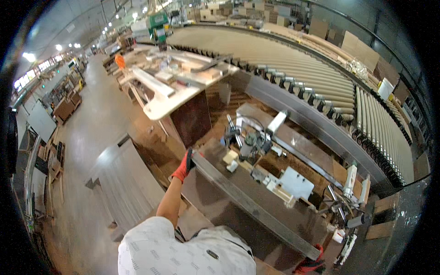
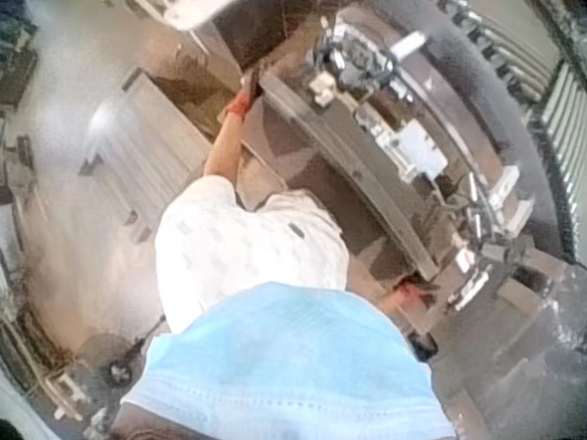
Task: The person picks up wood panels from a stack and feeds them into a woodworking machine, one at a time, ensuring they are properly aligned with the guides and rollers.
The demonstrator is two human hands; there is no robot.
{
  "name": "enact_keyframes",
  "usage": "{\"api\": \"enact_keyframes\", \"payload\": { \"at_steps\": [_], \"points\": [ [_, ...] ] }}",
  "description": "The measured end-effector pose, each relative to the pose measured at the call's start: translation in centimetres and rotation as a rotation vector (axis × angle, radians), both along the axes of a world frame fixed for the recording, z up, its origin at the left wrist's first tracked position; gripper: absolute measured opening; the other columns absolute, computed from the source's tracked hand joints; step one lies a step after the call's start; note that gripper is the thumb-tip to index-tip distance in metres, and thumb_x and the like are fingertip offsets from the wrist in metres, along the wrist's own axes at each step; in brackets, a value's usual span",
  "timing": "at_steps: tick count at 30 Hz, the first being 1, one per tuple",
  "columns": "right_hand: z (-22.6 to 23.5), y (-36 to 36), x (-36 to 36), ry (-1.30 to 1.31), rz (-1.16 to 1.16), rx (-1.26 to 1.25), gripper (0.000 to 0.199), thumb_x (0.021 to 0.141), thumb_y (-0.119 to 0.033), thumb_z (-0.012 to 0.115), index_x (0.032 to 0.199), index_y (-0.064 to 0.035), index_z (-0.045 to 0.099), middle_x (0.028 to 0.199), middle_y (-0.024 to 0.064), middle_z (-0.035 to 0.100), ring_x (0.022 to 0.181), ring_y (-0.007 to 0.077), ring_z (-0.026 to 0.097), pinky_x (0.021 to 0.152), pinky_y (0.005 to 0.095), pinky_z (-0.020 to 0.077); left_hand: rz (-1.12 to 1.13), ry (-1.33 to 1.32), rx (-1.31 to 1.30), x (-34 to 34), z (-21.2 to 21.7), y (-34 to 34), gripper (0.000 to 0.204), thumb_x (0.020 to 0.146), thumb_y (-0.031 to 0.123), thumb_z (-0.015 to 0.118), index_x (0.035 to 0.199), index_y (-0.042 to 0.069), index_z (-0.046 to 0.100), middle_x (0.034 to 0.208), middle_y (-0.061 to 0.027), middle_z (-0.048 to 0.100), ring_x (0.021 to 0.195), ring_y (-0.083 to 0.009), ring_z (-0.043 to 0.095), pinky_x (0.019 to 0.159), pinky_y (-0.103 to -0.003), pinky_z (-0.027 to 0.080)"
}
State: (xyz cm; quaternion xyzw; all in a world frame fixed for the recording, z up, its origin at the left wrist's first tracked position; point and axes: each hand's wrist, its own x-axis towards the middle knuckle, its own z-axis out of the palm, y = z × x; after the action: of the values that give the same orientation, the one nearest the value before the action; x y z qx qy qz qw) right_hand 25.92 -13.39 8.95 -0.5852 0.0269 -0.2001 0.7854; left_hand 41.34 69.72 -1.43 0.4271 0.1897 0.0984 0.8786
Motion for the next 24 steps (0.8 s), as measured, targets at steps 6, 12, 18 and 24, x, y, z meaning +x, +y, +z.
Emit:
{"api": "enact_keyframes", "payload": {
  "at_steps": [6, 12, 18, 24],
  "points": [
    [7.3, 6.5, -0.7, 0.069, -0.078, -0.210, 0.079, 0.108, -0.070, 0.039, 0.144, -0.0043, 0.064, 0.136, 0.0150, 0.068, 0.125, 0.0314, 0.063, 0.112, 0.0499, 0.0478, -0.177, 0.087, 0.337, -0.1, 1.6, -0.3, 0.046, 0.113, 0.049, 0.054, 0.145, 0.018, 0.065, 0.127, 0.0096, 0.066, 0.105, -0.0097, 0.059, 0.087, -0.027, 0.049],
    [6.7, 7.1, 1.0, 0.136, -0.030, -0.189, 0.073, 0.107, -0.065, 0.045, 0.148, -0.0061, 0.060, 0.140, 0.0152, 0.066, 0.128, 0.0325, 0.062, 0.113, 0.0498, 0.0475, -0.164, 0.130, 0.180, -2.6, 2.4, 4.0, 0.059, 0.111, 0.050, 0.060, 0.161, 0.019, 0.054, 0.145, 0.0045, 0.060, 0.119, -0.0141, 0.061, 0.098, -0.033, 0.053],
    [7.1, 6.5, -0.2, 0.229, -0.084, -0.242, 0.070, 0.106, -0.060, 0.051, 0.152, -0.0080, 0.056, 0.144, 0.0154, 0.064, 0.131, 0.0336, 0.061, 0.115, 0.0496, 0.0472, -0.410, 0.360, 0.069, -0.5, 7.0, -1.3, 0.069, 0.099, 0.077, 0.060, 0.136, 0.020, 0.070, 0.129, -0.0020, 0.074, 0.109, -0.0266, 0.071, 0.100, -0.049, 0.057],
    [6.3, 5.5, 0.0, 0.291, -0.037, -0.203, 0.069, 0.105, -0.055, 0.058, 0.157, -0.0099, 0.052, 0.148, 0.0156, 0.062, 0.133, 0.0347, 0.060, 0.117, 0.0494, 0.0468, -0.396, 0.398, 0.047, -1.8, 9.0, -0.2, 0.069, 0.098, 0.079, 0.059, 0.127, 0.019, 0.073, 0.126, -0.0008, 0.075, 0.115, -0.0236, 0.067, 0.104, -0.047, 0.054]
  ]
}}
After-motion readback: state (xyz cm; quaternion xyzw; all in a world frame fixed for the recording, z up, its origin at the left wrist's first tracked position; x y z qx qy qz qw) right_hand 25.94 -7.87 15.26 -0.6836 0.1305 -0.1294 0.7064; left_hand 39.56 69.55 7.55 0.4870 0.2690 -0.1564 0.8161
